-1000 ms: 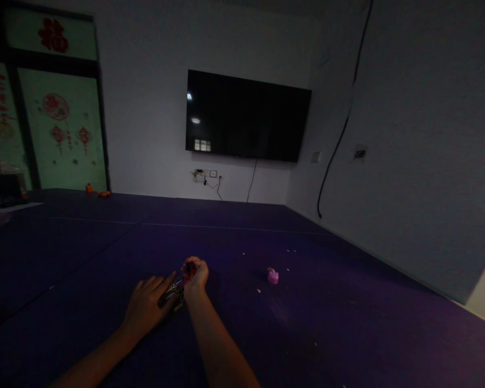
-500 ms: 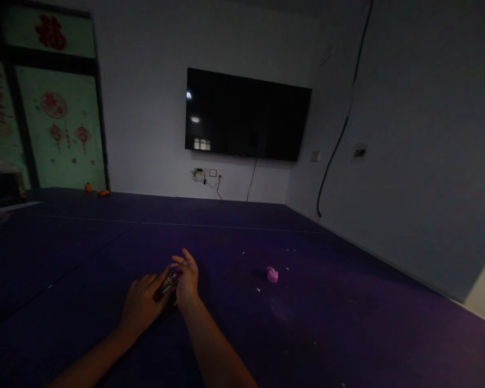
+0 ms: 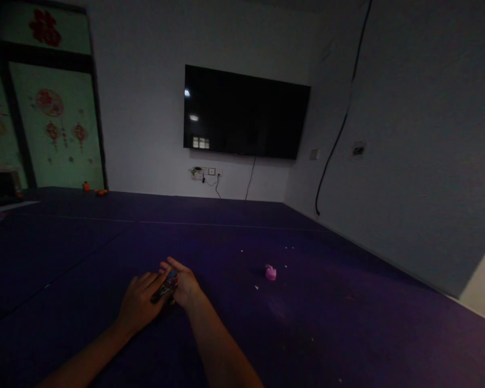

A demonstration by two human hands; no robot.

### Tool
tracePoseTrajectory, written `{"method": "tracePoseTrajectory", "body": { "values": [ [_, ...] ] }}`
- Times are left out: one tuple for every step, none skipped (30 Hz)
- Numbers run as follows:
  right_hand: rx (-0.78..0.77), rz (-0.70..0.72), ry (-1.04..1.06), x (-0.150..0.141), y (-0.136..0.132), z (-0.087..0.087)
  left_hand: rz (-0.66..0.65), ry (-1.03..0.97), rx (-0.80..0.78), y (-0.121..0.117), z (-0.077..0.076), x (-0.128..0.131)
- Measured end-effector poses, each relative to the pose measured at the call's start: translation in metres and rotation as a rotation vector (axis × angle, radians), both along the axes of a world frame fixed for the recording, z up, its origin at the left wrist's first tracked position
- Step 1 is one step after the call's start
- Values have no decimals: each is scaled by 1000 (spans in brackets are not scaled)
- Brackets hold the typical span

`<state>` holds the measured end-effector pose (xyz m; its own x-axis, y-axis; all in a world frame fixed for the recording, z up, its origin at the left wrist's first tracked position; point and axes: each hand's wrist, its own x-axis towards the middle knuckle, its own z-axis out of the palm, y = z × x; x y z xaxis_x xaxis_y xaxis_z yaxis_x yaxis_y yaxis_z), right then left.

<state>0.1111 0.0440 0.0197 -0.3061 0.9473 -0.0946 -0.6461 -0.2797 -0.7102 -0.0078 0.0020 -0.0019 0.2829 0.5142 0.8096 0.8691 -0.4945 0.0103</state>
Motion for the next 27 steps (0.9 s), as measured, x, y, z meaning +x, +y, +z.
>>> {"method": "tracePoseTrajectory", "body": {
  "values": [
    [-26, -19, 2, -2, 1, 0, 0, -6, -8, 0, 0, 0],
    [-36, -57, 9, -3, 1, -1, 7, -15, -19, 1, 1, 0],
    [-32, -103, 20, -4, 2, -1, 15, -24, -32, 1, 1, 1],
    [-18, -150, 33, -5, 2, -2, 25, -30, -48, 1, 1, 1],
    [-3, -186, 41, -5, 2, -3, 32, -34, -63, 1, 1, 2],
    [9, -207, 39, -5, 3, -3, 35, -35, -75, 1, 2, 2],
    [25, -218, 32, -4, 3, -3, 35, -35, -85, 1, 2, 3],
    [43, -224, 26, -2, 3, -3, 33, -36, -89, 1, 2, 3],
    [58, -226, 23, -1, 2, -2, 35, -38, -89, 1, 2, 4],
    [67, -227, 27, 0, 2, -1, 37, -40, -86, 1, 2, 4],
    [68, -228, 36, 0, 1, 1, 39, -39, -81, 1, 2, 4],
    [65, -232, 48, 0, 0, 3, 40, -34, -78, 0, 2, 4],
    [57, -234, 55, -1, -1, 5, 40, -28, -78, 0, 3, 3],
    [47, -241, 51, -2, -2, 7, 41, -21, -80, 0, 3, 3],
    [45, -256, 40, -3, -3, 8, 41, -12, -85, -1, 3, 3],
    [55, -274, 26, -4, -4, 9, 41, -2, -91, -1, 4, 3],
    [74, -287, 12, -5, -5, 9, 41, 9, -98, -2, 4, 2],
    [97, -295, 2, -5, -6, 9, 41, 17, -101, -2, 4, 2],
    [120, -297, 0, -6, -7, 8, 40, 21, -101, -2, 4, 2],
    [141, -291, 1, -6, -7, 7, 39, 22, -100, -2, 4, 1],
    [155, -278, 1, -5, -8, 6, 37, 20, -98, -2, 4, 1],
    [161, -261, -3, -5, -8, 5, 34, 15, -93, -2, 4, 1],
    [163, -240, -11, -4, -8, 4, 28, 11, -87, -2, 4, 1],
    [162, -217, -24, -4, -7, 4, 17, 9, -79, -2, 4, 1],
    [157, -188, -43, -3, -7, 4, 0, 13, -69, -2, 5, 0],
    [151, -154, -69, -2, -6, 4, -19, 20, -55, -2, 5, 0],
    [142, -119, -100, -1, -6, 5, -38, 29, -37, -2, 6, 0]
  ]
}}
